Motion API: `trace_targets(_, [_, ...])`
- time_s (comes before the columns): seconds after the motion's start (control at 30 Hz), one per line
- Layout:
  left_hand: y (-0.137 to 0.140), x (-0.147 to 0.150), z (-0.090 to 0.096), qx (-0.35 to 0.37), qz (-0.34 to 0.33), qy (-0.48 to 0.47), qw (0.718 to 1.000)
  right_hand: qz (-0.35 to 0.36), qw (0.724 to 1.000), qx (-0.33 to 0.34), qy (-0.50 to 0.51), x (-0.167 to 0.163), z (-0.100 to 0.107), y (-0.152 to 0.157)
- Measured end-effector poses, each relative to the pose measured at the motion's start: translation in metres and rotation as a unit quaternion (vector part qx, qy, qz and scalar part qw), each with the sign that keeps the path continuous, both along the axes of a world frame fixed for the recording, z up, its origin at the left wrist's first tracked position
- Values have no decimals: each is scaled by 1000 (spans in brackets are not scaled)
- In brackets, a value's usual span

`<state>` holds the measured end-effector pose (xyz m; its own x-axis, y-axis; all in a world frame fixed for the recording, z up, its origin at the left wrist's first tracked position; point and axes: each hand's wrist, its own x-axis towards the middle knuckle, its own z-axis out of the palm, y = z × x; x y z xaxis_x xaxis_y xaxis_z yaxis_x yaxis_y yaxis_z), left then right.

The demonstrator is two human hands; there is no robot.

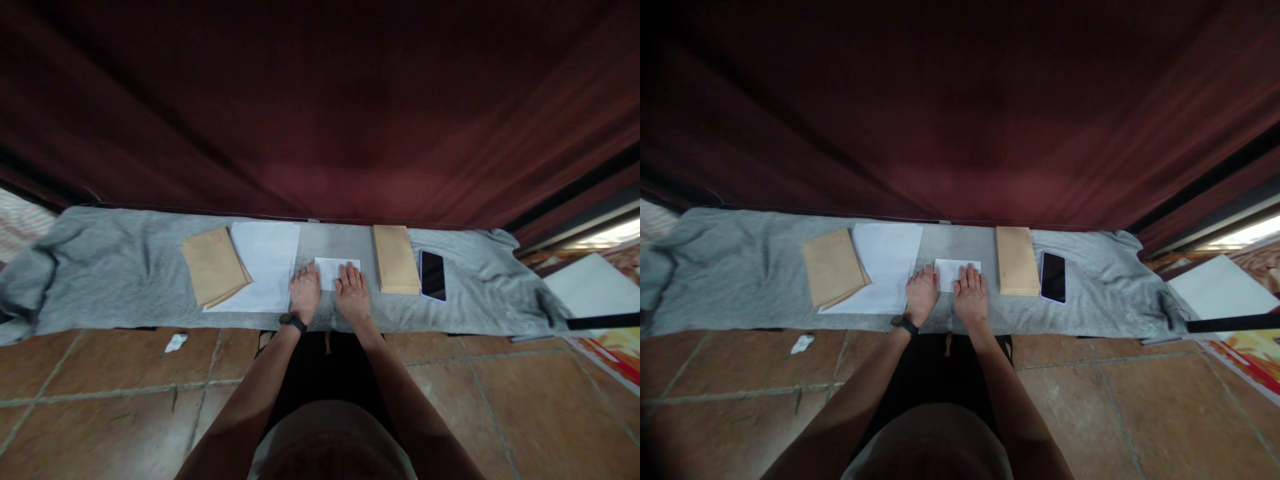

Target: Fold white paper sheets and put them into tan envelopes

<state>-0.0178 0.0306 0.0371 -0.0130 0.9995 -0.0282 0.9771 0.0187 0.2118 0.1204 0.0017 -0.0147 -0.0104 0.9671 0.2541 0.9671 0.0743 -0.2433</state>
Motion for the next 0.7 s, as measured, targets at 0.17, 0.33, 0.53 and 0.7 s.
trace_targets(0.17, [-5, 12, -4, 45, -108, -44, 992, -3, 1000, -15, 5, -1, 1, 0])
trace_targets(0.33, [-7, 24, -13, 82, -123, -40, 988, -5, 1000, -10, -2, -1, 0, 0])
trace_targets(0.53, [0, 21, -25, 27, -159, -29, 986, -4, 1000, -7, -1, -1, -1, 0])
trace_targets(0.7, [1, 15, -31, 25, -177, -23, 984, -16, 1000, -18, 4, -1, 0, -1])
